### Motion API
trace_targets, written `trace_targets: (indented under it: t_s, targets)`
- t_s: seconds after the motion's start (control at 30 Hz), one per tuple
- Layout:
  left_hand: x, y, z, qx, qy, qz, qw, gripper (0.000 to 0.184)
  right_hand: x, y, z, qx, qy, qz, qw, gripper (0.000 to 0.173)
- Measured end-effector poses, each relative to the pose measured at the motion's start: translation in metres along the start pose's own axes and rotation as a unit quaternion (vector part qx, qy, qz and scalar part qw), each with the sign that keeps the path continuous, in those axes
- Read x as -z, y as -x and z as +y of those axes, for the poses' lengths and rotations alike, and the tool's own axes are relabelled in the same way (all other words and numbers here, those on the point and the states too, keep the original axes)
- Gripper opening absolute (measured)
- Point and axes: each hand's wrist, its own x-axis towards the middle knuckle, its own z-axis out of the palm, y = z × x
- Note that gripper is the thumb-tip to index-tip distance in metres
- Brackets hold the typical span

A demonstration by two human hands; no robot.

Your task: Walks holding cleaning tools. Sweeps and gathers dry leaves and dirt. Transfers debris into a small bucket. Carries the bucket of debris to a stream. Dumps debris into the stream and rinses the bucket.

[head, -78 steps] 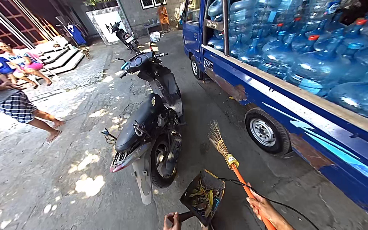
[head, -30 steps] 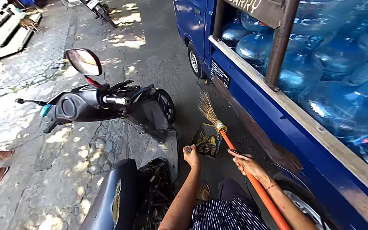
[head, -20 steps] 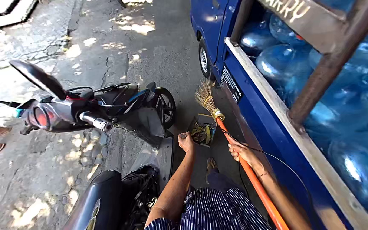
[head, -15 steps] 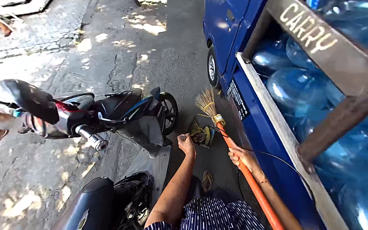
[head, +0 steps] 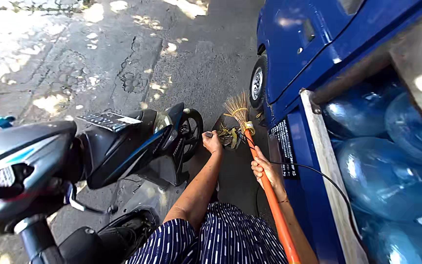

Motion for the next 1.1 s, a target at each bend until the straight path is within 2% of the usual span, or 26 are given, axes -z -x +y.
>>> trace_targets:
  t_s: [0.2,0.37,0.53,0.63,0.77,0.83,1.0,1.1]
  targets:
    - [-0.05,-0.078,0.058,-0.017,0.011,-0.01,1.0,0.018,-0.048,-0.095,-0.055,0.04,-0.074,-0.032,0.996,0.053]
    - [-0.09,-0.136,0.099,-0.038,0.034,-0.006,0.999,0.015,-0.077,-0.173,-0.111,0.065,-0.184,-0.081,0.978,0.051]
    - [-0.138,-0.208,0.136,-0.029,0.064,0.022,0.997,0.012,-0.103,-0.271,-0.166,0.071,-0.243,-0.096,0.963,0.04]
    - [-0.163,-0.251,0.161,-0.018,0.08,0.038,0.996,0.017,-0.111,-0.336,-0.203,0.062,-0.29,-0.144,0.944,0.038]
    - [-0.183,-0.296,0.198,-0.01,0.161,0.058,0.985,0.018,-0.136,-0.4,-0.253,0.017,-0.229,-0.14,0.963,0.044]
    - [-0.19,-0.317,0.219,-0.002,0.188,0.085,0.978,0.018,-0.149,-0.435,-0.275,0.007,-0.238,-0.144,0.961,0.04]
    - [-0.2,-0.379,0.274,-0.006,0.172,0.148,0.974,0.013,-0.192,-0.53,-0.316,0.01,-0.358,-0.183,0.916,0.032]
    - [-0.205,-0.427,0.298,-0.026,0.169,0.127,0.977,0.015,-0.225,-0.6,-0.35,0.017,-0.404,-0.205,0.891,0.031]
